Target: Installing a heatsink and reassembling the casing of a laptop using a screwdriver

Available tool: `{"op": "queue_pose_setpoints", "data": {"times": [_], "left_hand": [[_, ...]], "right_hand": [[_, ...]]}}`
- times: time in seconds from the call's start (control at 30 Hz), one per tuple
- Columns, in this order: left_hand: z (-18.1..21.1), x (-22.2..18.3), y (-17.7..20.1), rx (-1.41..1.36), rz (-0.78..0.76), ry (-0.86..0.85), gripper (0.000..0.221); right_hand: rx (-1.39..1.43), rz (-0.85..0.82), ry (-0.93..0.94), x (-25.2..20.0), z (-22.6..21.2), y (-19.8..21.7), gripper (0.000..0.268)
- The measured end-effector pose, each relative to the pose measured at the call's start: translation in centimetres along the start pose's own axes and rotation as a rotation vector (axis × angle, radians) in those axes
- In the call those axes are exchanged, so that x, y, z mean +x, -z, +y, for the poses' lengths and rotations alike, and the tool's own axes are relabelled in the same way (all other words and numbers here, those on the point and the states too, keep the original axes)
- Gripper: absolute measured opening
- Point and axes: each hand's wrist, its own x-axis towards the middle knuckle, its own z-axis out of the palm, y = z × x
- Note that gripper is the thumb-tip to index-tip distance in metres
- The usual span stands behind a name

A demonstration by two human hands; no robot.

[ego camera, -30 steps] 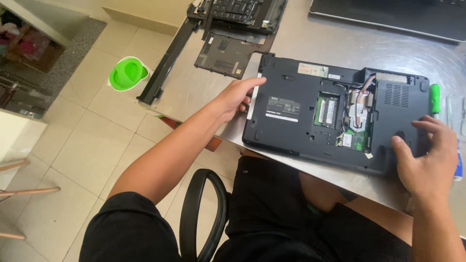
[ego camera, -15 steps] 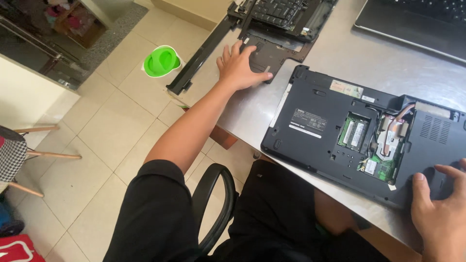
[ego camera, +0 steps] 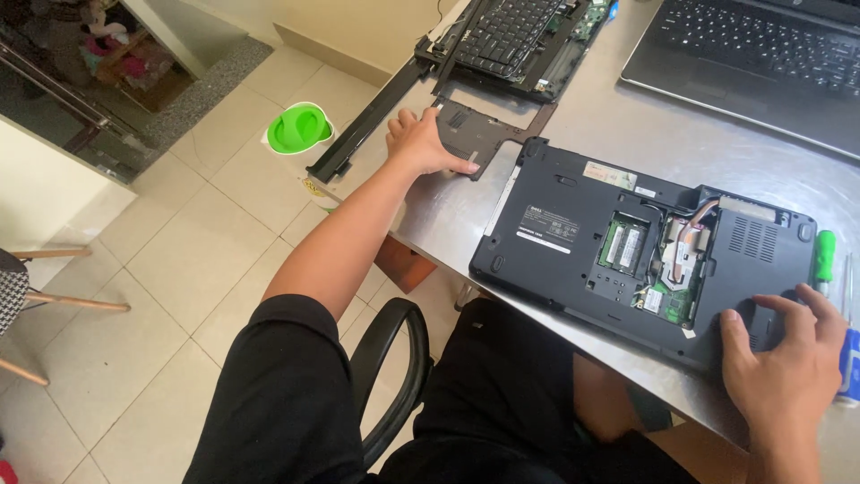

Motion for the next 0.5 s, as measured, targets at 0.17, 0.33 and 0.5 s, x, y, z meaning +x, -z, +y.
{"op": "queue_pose_setpoints", "data": {"times": [0.17,0.33,0.5], "left_hand": [[-0.9,0.5,-0.4,-0.036,-0.021,0.179,0.136],[-2.1,-0.6,-0.2,-0.355,-0.078,0.176,0.108],[-2.1,-8.0,3.2,-0.722,-0.083,0.119,0.051]], "right_hand": [[0.028,0.053,0.070,0.0,0.8,-0.9,0.037],[0.059,-0.010,0.002,0.6,0.4,-0.5,0.038],[0.141,-0.043,-0.016,1.3,-0.2,0.9,0.043]]}}
